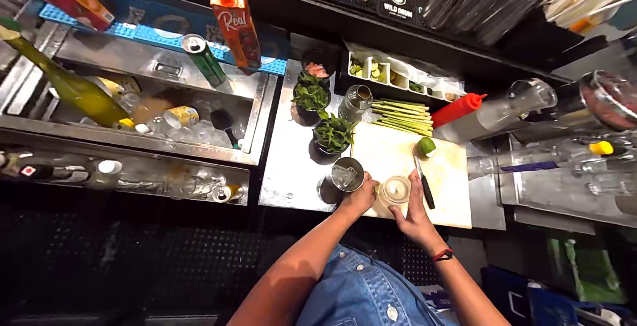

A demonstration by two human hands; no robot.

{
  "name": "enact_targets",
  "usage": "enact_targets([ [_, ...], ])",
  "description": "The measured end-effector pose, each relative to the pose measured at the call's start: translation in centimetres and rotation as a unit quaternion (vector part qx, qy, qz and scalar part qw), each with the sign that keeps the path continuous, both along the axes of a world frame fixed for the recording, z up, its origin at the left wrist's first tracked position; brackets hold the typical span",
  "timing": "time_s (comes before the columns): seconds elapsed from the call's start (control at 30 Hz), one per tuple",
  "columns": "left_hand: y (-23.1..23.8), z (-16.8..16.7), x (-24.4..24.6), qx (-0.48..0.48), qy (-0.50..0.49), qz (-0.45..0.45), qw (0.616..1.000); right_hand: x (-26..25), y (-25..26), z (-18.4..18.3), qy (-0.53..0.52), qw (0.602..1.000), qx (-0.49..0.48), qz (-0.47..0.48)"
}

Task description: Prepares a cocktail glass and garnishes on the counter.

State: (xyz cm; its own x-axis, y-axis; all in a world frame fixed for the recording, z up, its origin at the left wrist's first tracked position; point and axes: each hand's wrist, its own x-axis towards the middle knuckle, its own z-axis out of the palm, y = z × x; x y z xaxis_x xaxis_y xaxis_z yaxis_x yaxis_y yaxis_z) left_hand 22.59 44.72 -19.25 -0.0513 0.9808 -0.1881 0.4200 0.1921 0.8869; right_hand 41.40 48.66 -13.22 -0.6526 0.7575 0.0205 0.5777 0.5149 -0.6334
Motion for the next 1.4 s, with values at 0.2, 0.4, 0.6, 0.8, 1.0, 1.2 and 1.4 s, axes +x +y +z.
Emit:
enact_targets([
  [0.2, -0.2, 0.8, 0.2, -0.013, -0.004, 0.021, 1.000, 0.0, 0.3, -1.3, 0.005, 0.993, 0.091, -0.075],
  [0.4, 0.5, 2.0, 0.4, -0.053, 0.015, 0.007, 0.998, -1.1, -0.2, -0.7, 0.095, 0.973, 0.095, -0.188],
  [0.6, 1.6, 4.7, 1.5, -0.085, 0.121, -0.054, 0.988, 2.1, 0.9, 2.2, 0.126, 0.950, 0.102, -0.265],
  [0.8, 8.3, 12.4, -0.4, -0.150, 0.170, -0.009, 0.974, 5.7, 3.6, 3.7, 0.170, 0.930, 0.121, -0.302],
  [1.0, 8.2, 9.5, 2.1, -0.272, 0.246, -0.100, 0.925, 8.1, 4.3, 4.3, 0.208, 0.907, 0.110, -0.349],
  [1.2, 7.5, 7.3, 4.9, -0.202, 0.259, -0.164, 0.930, 8.8, 5.1, 3.8, 0.244, 0.905, 0.092, -0.335],
  [1.4, 10.5, 10.2, 2.9, -0.187, 0.238, -0.118, 0.946, 9.1, 6.5, 4.1, 0.270, 0.910, 0.078, -0.305],
])
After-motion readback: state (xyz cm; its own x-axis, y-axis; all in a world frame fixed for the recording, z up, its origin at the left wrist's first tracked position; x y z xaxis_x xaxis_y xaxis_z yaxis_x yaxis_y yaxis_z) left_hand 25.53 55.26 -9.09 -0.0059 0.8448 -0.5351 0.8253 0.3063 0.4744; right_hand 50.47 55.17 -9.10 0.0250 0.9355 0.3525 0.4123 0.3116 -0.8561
